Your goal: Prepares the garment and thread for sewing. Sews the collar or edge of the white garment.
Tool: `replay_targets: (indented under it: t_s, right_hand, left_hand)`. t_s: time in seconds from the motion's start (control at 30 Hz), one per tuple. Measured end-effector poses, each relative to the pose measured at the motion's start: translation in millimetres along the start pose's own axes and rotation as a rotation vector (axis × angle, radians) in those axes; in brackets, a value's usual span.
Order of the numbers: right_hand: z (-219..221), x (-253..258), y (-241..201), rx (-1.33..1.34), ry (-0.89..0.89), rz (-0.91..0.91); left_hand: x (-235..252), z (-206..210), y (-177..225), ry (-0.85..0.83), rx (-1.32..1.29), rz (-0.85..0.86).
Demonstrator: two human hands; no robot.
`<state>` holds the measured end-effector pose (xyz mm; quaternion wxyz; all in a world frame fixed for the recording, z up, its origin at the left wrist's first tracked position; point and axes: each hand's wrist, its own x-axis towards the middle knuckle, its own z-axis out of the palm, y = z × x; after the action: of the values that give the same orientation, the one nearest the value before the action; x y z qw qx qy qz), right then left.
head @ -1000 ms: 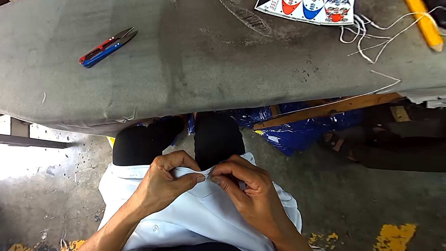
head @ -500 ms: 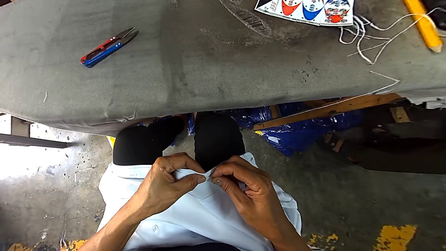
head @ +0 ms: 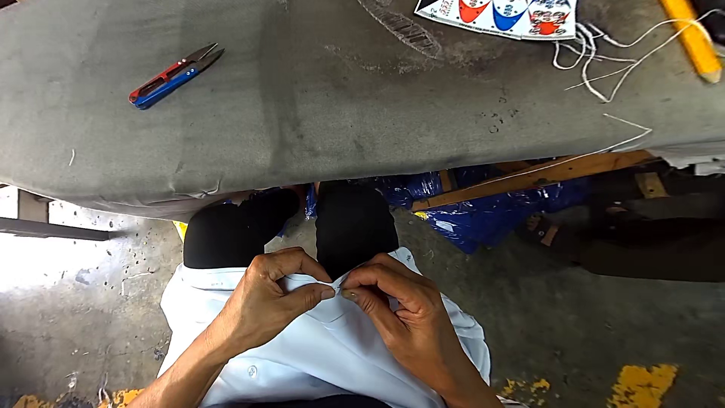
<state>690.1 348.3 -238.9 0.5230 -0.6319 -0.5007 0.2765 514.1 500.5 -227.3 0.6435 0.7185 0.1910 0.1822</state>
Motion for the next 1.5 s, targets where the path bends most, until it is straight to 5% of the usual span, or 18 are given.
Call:
replay_targets:
  t_s: [0.83,1.17,1.33,1.5]
  right_hand:
    - [-1,5,-1,0.225,-0.088,-0.055]
    - [3,16,-9,0.576,-0.134,0.064]
    - [-11,20,-19,-0.025,-0.065,-0.123]
    - [-3,21,-32,-0.180,-0.075,-0.185]
  left_hand:
    - [3,-5,-14,-0.208,-0.372,-0.032]
    - [-1,5,-13,-0.151,-0.415,-0.028]
    - [-1,7,-5,-0.041,-0.262,-0.026]
    - [-1,8,-1,-0.001,-0.164,-0.018]
